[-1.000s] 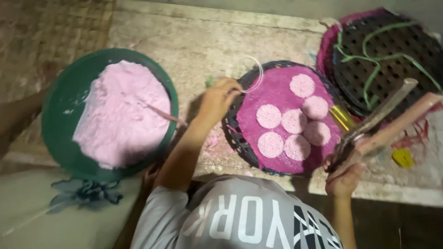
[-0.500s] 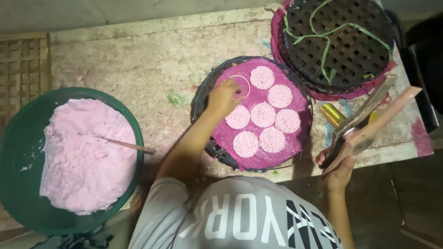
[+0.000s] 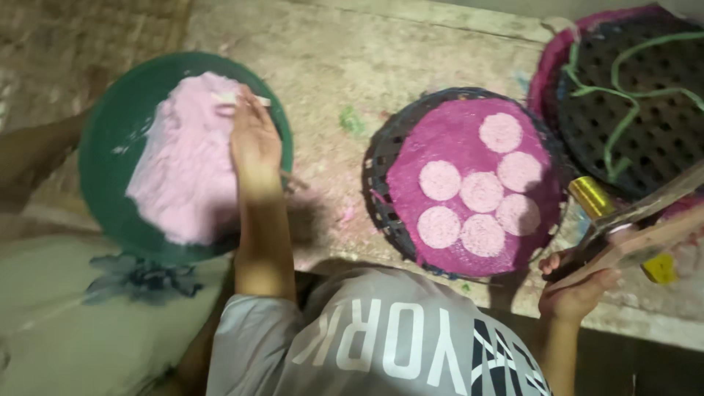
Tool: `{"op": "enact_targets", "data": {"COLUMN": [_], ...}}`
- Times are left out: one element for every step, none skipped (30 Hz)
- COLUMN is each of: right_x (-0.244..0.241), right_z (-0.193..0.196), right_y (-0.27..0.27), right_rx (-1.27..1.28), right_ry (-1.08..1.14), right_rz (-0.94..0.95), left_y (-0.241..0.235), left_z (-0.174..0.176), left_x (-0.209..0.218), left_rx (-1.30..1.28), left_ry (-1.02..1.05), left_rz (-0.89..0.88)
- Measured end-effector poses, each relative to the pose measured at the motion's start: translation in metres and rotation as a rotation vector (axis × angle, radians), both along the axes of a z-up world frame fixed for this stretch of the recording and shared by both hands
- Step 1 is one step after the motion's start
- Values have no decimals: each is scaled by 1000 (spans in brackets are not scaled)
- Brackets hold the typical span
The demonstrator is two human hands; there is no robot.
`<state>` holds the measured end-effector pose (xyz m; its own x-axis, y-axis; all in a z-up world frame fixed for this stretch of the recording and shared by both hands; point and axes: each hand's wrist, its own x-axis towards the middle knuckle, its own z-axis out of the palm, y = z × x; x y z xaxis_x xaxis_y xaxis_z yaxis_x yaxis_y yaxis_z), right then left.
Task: The person uses a wooden press tool to scoop pink cotton candy from a green basin and compress it into circular shapes on a purple tray. They repeatedly fill the press, release the formed circles onto the tray, and continue the process.
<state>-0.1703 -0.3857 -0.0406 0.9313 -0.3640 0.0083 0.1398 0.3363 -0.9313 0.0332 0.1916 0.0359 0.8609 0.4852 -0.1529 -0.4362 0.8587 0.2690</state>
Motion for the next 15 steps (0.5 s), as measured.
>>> {"op": "enact_targets", "data": {"right_x": [4, 9, 12, 19, 28, 27, 25, 25, 25, 28, 31, 22, 12, 10, 8], "right_z": [1, 2, 6, 8, 9, 15, 19, 24, 29, 31, 31, 32, 33, 34, 35], "right_y": [2, 7, 11, 19, 29, 33, 36, 40, 43, 49, 54, 54, 52, 53, 52], "right_rx": [16, 31, 9, -13, 19, 40, 61, 4, -52, -102, -93, -91, -89, -77, -65], "right_ry": [0, -3, 2, 0, -12, -9, -7, -2, 3, -4, -25, -21, -18, 0, 18], "right_rz": [21, 34, 28, 11, 30, 45, 60, 71, 82, 88, 73, 66, 60, 46, 32], "left_y": [9, 17, 24, 29, 36, 37, 38, 39, 37, 39, 42, 39, 37, 35, 31], "left_z": [-11, -21, -32, -42, -50, -61, -72, -78, -85, -86, -85, -90, -93, -88, -83], "left_x": [-3, -1, -5, -10, -10, -12, -13, -7, -7, 1, 12, 5, -2, 7, 11], "left_rx": [-117, -236, -205, -172, -139, -156, -173, -188, -161, -127, -92, -125, -157, -184, -136], "left_ry": [61, 115, 41, -38, -117, -81, -45, -14, -38, -72, -107, -57, -8, 29, -7], "left_rz": [4, -3, 0, -10, -20, -46, -73, -104, -121, -143, -164, -138, -112, -96, -82]}}
